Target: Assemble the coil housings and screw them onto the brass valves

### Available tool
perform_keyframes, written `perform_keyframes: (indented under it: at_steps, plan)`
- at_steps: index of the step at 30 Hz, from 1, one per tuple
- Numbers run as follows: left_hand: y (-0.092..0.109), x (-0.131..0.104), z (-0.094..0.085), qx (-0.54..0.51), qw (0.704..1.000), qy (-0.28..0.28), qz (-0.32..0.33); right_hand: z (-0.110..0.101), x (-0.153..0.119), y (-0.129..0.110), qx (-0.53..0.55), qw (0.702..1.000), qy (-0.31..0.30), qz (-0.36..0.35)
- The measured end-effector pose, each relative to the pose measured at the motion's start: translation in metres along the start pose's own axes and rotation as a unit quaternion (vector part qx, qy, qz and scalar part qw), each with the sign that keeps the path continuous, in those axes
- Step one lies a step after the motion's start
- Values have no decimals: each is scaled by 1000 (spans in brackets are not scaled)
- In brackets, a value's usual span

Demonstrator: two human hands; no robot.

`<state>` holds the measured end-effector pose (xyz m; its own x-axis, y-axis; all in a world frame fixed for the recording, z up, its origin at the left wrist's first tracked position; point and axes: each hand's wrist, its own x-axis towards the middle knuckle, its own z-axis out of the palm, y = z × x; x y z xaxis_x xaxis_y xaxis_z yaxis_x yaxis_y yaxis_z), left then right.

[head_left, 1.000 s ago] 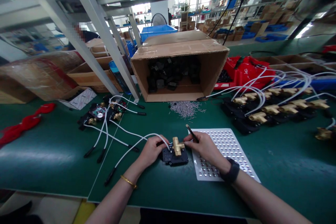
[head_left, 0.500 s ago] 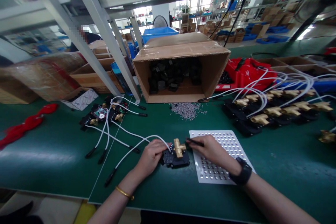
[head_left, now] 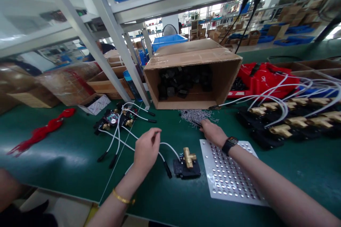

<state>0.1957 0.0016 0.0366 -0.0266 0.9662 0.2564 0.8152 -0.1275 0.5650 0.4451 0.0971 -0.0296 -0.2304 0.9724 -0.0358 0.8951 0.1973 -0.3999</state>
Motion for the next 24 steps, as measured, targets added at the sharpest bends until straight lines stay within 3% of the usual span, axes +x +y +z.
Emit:
perform_keyframes:
  at_steps: [2, 5, 8, 9, 11, 13, 15, 18, 21, 24]
  plan:
    - [8, 38, 12, 40, 996, -79, -12, -6, -1, -1, 11, 1000, 3, -1]
    - [12, 89, 50, 51, 991, -124, -28, -23, -15, -5, 38, 999, 33, -3]
    - [12, 116, 88, 41, 987, -152, -44, -32, -52, -14, 144, 989, 45, -5]
    - [12, 120, 96, 30, 986, -155, -47, -30, -69, -17, 235, 972, 26, 5]
    - [13, 122, 105, 0, 987, -152, -51, -19, -101, -26, 424, 903, -56, 41]
    - [14, 119, 101, -39, 988, -136, -56, -2, -126, -35, 522, 842, -111, 77]
    - [15, 109, 87, -87, 989, -105, -63, 13, -140, -41, 523, 844, -74, 97]
    - [17, 71, 56, -162, 983, -50, -75, 29, -146, -47, 430, 896, 56, 99]
    - [17, 5, 32, -228, 970, 2, -90, 35, -147, -49, 319, 939, 100, 79]
    - [14, -64, 32, -343, 925, 92, -135, 38, -150, -49, 255, 958, 128, 7]
